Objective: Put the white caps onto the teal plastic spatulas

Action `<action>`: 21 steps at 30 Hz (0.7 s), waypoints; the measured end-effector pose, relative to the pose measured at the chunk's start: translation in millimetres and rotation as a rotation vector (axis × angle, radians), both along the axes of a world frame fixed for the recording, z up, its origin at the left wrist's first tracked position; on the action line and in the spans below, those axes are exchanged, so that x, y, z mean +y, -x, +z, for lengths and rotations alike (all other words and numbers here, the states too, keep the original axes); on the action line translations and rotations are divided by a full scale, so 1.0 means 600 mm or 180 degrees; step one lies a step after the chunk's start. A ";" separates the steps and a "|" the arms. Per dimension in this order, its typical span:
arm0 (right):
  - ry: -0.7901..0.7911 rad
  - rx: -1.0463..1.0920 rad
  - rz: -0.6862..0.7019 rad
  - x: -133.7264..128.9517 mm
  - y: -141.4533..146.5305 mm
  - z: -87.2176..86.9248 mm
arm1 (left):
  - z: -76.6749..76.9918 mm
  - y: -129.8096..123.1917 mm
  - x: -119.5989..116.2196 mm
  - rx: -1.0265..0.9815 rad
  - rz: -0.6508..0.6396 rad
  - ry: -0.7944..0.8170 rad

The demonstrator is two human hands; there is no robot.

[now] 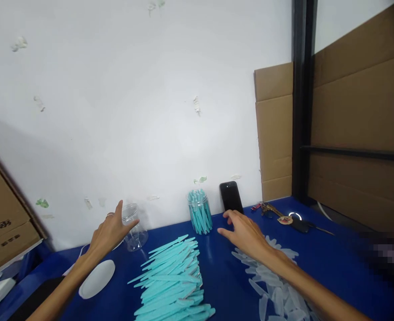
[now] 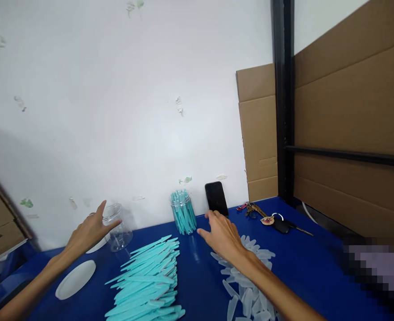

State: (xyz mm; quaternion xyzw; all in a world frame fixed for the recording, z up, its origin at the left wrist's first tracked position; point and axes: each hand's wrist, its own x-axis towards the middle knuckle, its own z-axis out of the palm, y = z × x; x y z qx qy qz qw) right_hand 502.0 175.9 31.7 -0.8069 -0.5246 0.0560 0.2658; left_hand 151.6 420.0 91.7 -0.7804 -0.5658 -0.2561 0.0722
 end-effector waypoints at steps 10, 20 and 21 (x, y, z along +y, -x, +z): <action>-0.0870 0.0640 -0.0515 0.147 0.097 -0.001 | -0.057 0.058 -0.075 -0.1827 -0.0608 -0.0634; -0.1430 0.0888 -0.0235 0.213 0.180 0.053 | -0.077 0.136 -0.080 -0.2736 -0.0594 -0.1140; -0.1455 0.0958 -0.0058 0.230 0.205 0.059 | -0.079 0.140 -0.078 -0.2721 -0.0614 -0.1187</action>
